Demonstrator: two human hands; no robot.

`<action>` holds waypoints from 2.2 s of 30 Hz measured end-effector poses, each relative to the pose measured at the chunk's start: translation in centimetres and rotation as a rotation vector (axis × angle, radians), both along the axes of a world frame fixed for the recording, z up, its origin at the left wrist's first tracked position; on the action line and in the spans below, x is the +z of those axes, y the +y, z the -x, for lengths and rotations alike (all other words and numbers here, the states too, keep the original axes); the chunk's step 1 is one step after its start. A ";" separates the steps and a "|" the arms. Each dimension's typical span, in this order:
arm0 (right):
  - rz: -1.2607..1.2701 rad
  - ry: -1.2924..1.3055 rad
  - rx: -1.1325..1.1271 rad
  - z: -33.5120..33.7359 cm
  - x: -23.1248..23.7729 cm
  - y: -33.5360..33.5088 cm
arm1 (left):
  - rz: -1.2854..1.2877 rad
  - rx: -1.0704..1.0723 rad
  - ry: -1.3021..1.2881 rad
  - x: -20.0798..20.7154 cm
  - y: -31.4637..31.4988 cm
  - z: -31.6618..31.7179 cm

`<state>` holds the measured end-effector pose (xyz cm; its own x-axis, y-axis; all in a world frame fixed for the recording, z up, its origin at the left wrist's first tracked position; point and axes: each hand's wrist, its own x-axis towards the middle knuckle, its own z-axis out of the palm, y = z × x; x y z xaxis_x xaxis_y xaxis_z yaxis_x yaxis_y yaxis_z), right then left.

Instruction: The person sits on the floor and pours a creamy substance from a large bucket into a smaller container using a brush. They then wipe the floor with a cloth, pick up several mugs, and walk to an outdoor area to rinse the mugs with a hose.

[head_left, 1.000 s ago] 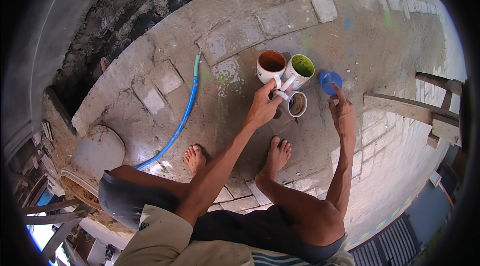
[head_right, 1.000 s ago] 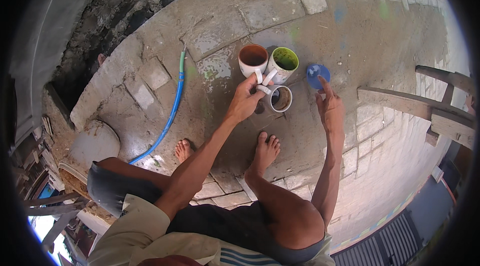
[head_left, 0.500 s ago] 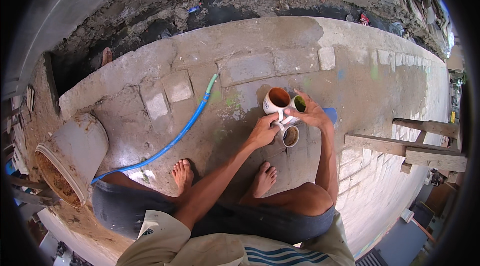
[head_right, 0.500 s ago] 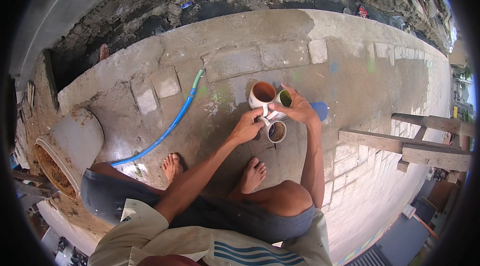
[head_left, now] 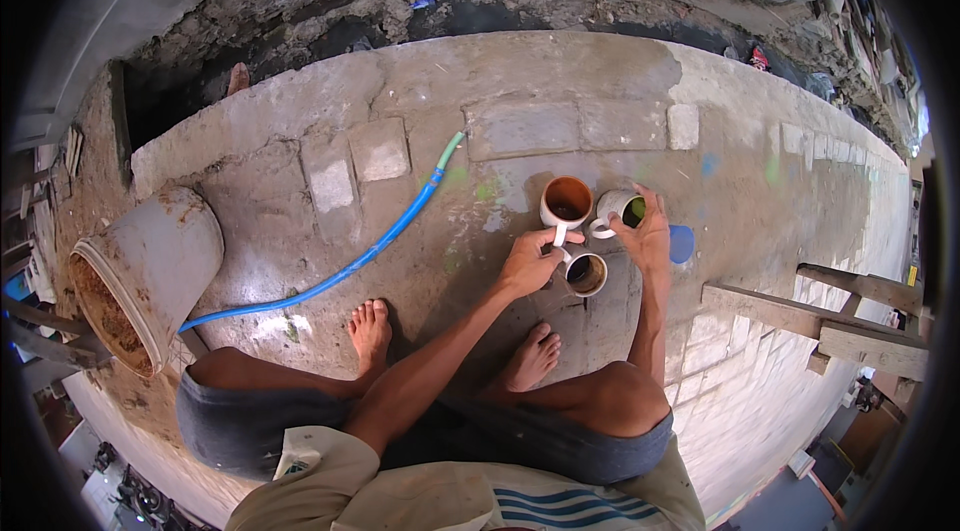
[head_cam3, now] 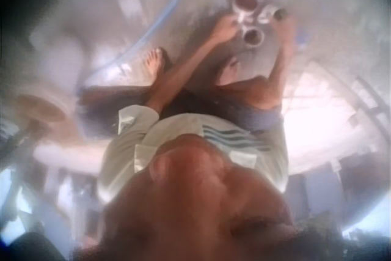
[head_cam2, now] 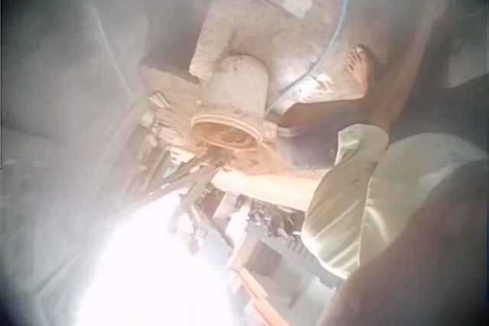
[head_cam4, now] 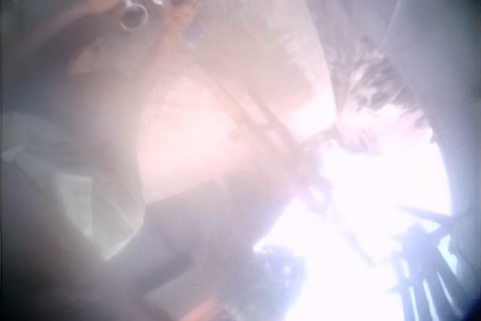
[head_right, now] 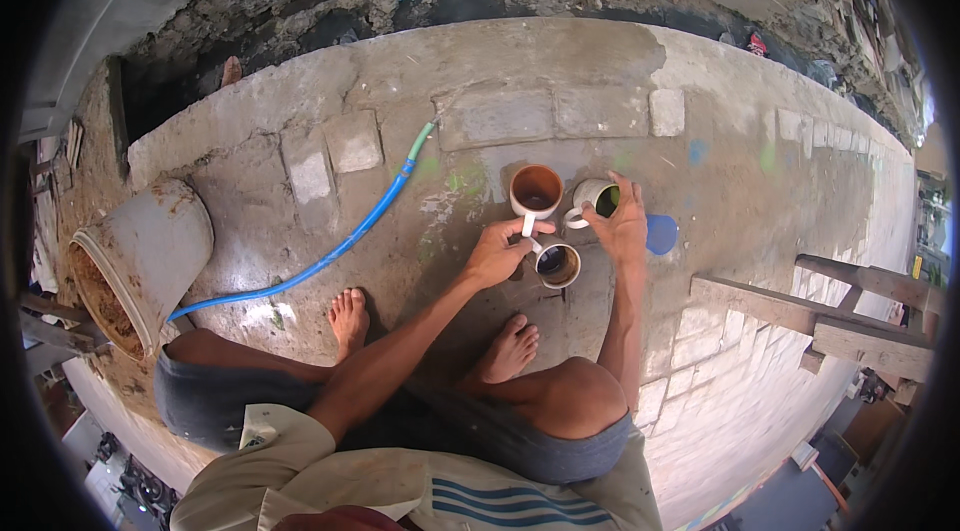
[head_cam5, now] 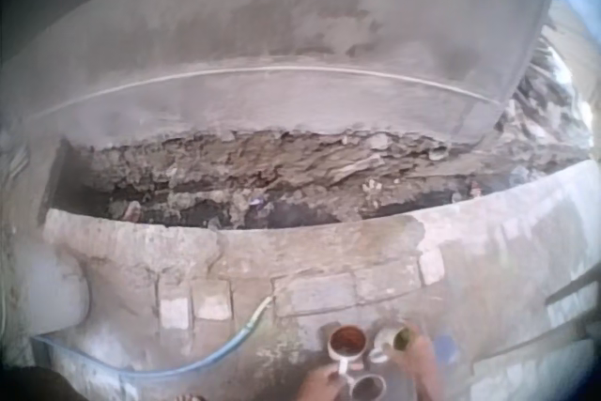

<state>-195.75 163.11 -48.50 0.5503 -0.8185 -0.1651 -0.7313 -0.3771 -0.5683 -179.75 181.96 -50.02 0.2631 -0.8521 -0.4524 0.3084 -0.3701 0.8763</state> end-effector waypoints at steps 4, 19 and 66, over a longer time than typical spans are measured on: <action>-0.005 0.011 0.068 0.6 0.1 -0.4 | -0.003 -0.017 0.017 -2.1 0.9 0.1; -0.346 0.380 0.660 -25.8 2.3 0.1 | 0.028 -0.139 0.412 -0.9 1.3 -3.8; -0.885 -0.707 -0.285 -38.9 -1.5 14.5 | 0.186 0.670 0.719 10.6 0.8 -39.8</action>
<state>-156.81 177.60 -49.96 0.5631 -0.6800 -0.4695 -0.1408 0.4809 -0.8654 -139.98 182.73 -39.44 0.4316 -0.7013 -0.5674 0.8827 0.1986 0.4260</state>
